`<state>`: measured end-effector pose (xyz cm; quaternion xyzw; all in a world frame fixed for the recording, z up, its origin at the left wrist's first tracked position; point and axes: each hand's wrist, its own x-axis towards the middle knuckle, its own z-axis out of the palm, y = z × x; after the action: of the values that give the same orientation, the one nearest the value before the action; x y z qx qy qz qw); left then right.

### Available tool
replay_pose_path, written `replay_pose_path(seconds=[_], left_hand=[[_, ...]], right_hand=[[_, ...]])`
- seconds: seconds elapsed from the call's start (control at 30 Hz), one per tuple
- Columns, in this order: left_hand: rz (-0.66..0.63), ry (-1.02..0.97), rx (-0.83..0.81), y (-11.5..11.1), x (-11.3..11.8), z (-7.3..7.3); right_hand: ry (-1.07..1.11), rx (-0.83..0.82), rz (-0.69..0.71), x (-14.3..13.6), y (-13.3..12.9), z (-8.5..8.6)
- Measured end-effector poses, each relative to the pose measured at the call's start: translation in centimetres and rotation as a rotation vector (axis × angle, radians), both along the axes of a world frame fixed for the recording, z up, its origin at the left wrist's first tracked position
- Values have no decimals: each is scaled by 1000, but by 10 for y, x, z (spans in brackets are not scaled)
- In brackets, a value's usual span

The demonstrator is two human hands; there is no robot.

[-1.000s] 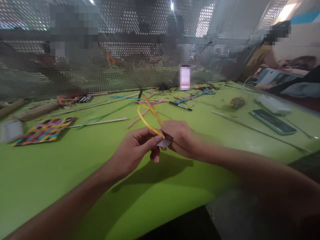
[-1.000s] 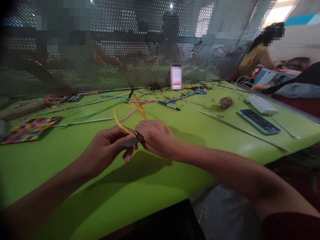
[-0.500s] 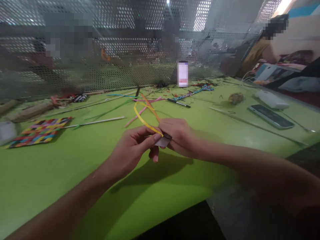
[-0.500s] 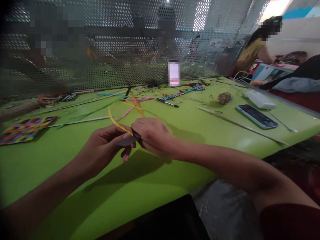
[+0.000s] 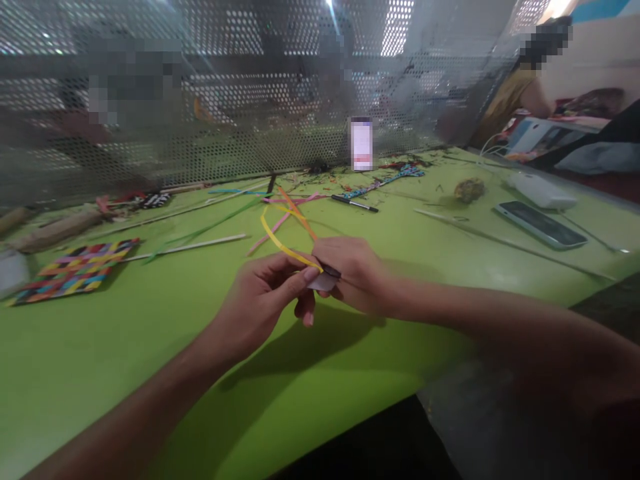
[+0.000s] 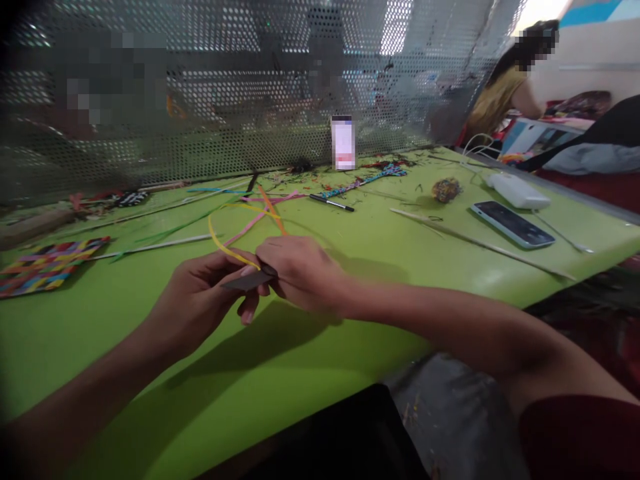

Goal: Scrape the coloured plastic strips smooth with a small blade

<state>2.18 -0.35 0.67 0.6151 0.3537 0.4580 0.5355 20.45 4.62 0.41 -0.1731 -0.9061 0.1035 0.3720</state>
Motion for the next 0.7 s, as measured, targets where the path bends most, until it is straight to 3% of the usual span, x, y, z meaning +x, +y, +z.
replay_pose_path(seconds=[0.7], left_hand=[[24, -110, -29, -2, 3, -6]], right_hand=[[53, -42, -24, -2, -1, -3]])
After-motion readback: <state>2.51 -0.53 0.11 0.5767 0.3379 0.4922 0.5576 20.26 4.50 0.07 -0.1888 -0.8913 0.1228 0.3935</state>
